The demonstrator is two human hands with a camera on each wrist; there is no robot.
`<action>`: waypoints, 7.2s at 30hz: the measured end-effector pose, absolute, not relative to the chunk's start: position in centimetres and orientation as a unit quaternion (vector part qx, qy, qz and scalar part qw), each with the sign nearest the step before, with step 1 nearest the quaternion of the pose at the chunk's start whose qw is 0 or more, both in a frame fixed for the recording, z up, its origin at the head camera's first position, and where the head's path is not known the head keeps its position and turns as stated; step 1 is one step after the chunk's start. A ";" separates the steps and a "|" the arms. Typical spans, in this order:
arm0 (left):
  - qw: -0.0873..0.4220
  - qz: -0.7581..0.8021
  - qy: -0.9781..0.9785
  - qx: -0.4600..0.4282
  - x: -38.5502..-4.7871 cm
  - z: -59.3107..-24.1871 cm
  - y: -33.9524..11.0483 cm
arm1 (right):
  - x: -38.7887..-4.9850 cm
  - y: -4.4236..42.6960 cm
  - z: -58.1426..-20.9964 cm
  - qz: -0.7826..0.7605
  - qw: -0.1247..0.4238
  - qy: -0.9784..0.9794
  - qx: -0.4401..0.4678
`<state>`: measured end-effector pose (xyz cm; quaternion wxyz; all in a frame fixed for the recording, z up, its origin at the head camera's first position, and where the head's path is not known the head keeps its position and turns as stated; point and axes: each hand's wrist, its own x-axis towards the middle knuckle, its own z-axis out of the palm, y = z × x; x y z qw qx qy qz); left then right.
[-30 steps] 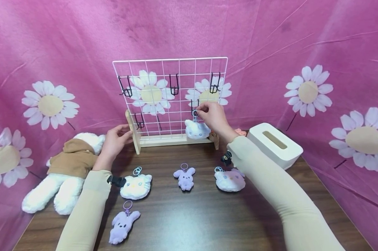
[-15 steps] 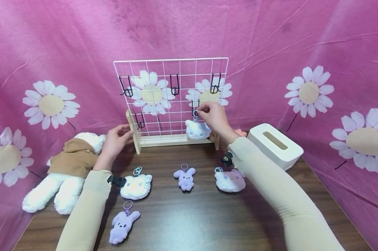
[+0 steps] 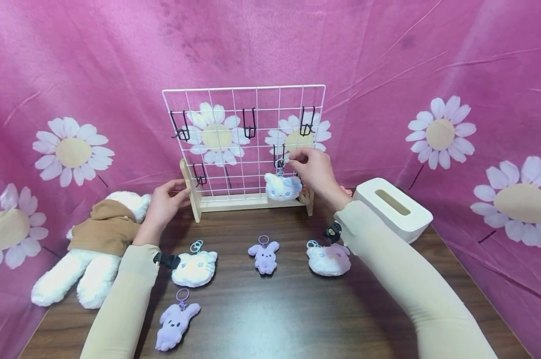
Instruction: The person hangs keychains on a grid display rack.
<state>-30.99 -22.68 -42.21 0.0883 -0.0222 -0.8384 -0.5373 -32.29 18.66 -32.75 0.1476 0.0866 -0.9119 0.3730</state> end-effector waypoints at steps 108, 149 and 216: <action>0.092 -0.534 -0.840 -0.031 -31.0 -42.3 -22.8 | -11.3 -3.1 -44.8 0.205 -0.046 -0.902 0.377; 0.089 -0.548 -0.831 -0.028 -31.0 -42.3 -22.7 | -12.0 -4.5 -45.0 0.161 -0.023 -0.895 0.415; 0.086 -0.546 -0.833 -0.028 -30.9 -42.0 -22.7 | -13.3 -1.8 -38.2 0.407 -0.067 -0.847 0.337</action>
